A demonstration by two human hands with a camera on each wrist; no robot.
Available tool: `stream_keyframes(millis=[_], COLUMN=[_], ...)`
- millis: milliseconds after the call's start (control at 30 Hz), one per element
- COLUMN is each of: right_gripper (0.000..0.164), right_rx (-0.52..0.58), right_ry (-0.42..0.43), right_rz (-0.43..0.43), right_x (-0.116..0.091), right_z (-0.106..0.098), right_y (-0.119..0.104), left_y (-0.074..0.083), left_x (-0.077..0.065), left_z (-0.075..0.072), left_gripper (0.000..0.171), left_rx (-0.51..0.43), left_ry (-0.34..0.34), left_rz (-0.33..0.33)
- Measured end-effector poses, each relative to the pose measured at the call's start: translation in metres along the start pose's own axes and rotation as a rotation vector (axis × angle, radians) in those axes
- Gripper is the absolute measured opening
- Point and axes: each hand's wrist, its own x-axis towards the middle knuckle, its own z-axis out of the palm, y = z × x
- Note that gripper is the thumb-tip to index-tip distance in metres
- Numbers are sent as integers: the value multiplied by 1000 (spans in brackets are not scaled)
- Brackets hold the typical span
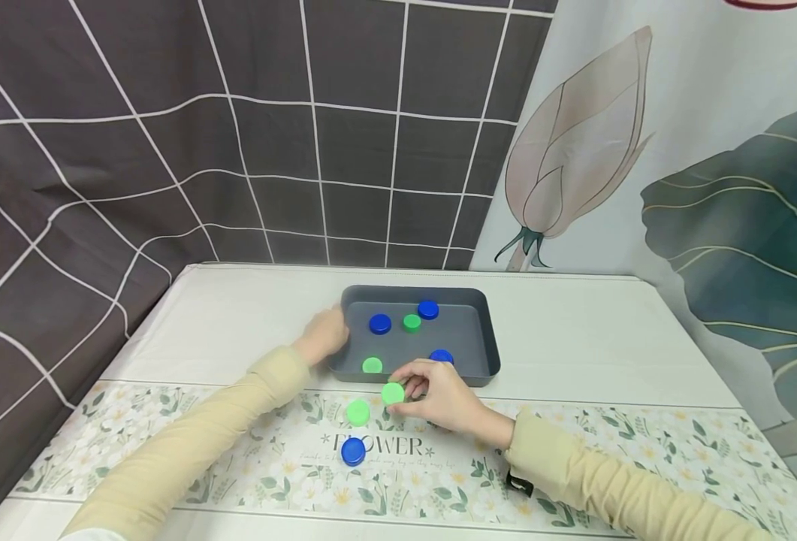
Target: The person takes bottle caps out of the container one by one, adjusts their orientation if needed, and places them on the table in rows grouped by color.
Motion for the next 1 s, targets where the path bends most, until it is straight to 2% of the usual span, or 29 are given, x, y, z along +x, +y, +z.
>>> stream_keyframes(millis=[300, 533, 1000], right_gripper=[38, 36, 34], right_rx=[-34, -37, -135], right_ry=[10, -21, -61], right_rz=[12, 19, 16], right_x=[-7, -10, -10], right_z=[10, 15, 18], right_y=[2, 2, 5], left_y=[1, 0, 2], left_x=[0, 0, -1], left_z=[0, 1, -1], left_gripper=[25, 27, 26], left_rx=[-2, 9, 11], left_ry=[3, 2, -2], left_rz=[8, 1, -11])
